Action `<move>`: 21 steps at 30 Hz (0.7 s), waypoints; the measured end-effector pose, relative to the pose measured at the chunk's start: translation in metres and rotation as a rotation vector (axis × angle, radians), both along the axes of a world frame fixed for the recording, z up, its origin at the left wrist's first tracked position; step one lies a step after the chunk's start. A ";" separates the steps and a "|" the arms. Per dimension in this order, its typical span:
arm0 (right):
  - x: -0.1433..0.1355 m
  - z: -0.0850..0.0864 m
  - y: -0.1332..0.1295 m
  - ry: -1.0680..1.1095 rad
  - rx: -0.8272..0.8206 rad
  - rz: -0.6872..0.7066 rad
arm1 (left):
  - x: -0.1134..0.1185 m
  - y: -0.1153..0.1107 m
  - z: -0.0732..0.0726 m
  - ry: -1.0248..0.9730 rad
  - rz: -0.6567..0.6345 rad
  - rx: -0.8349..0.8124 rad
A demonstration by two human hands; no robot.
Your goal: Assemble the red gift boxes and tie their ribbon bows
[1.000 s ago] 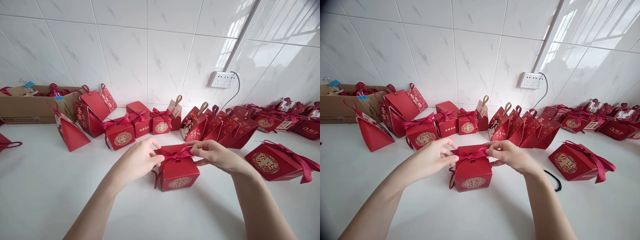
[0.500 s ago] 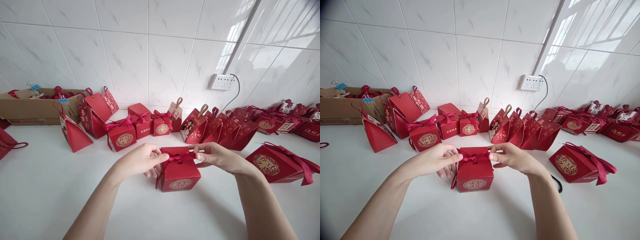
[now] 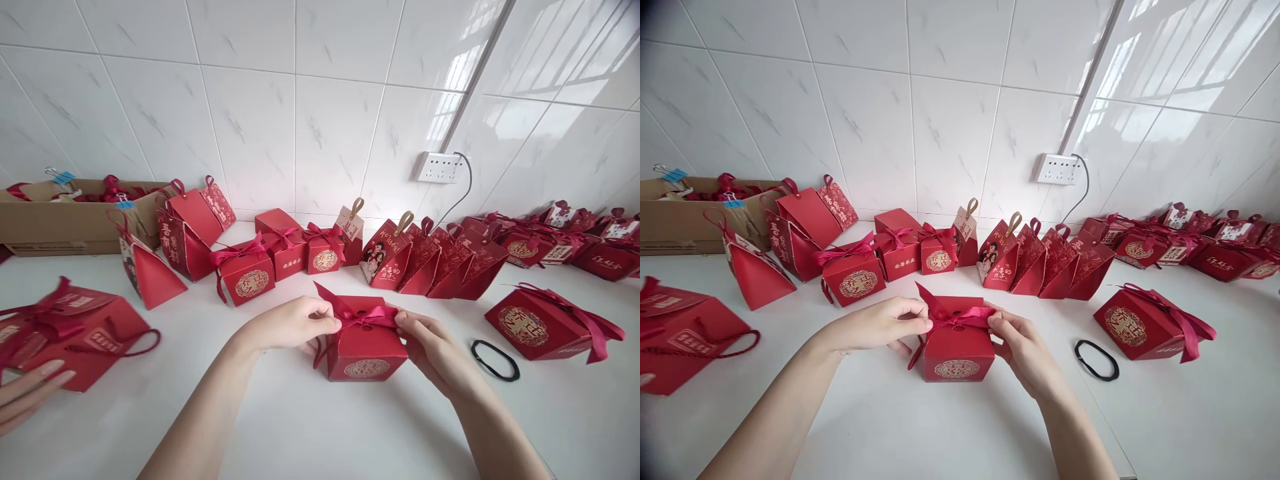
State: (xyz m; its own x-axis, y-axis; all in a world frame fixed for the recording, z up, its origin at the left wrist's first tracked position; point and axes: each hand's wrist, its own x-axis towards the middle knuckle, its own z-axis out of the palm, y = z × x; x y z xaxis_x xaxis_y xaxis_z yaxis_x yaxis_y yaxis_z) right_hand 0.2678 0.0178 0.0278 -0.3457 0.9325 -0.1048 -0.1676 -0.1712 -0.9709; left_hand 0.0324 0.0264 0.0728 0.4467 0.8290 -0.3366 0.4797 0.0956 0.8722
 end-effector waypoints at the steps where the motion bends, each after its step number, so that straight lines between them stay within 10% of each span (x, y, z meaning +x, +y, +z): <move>1: -0.001 -0.002 0.000 0.023 -0.007 -0.019 | 0.000 0.001 0.000 -0.012 -0.002 -0.007; 21: 0.000 -0.015 0.005 0.204 -0.147 -0.146 | -0.007 0.013 -0.006 -0.092 -0.170 0.077</move>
State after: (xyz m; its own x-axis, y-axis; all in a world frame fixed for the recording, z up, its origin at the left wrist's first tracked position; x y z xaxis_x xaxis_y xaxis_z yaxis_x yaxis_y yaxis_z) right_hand 0.2676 0.0232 0.0126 -0.2364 0.9540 -0.1846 -0.3900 -0.2671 -0.8812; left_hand 0.0251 0.0390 0.0668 0.6083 0.7608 -0.2262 0.4009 -0.0486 0.9148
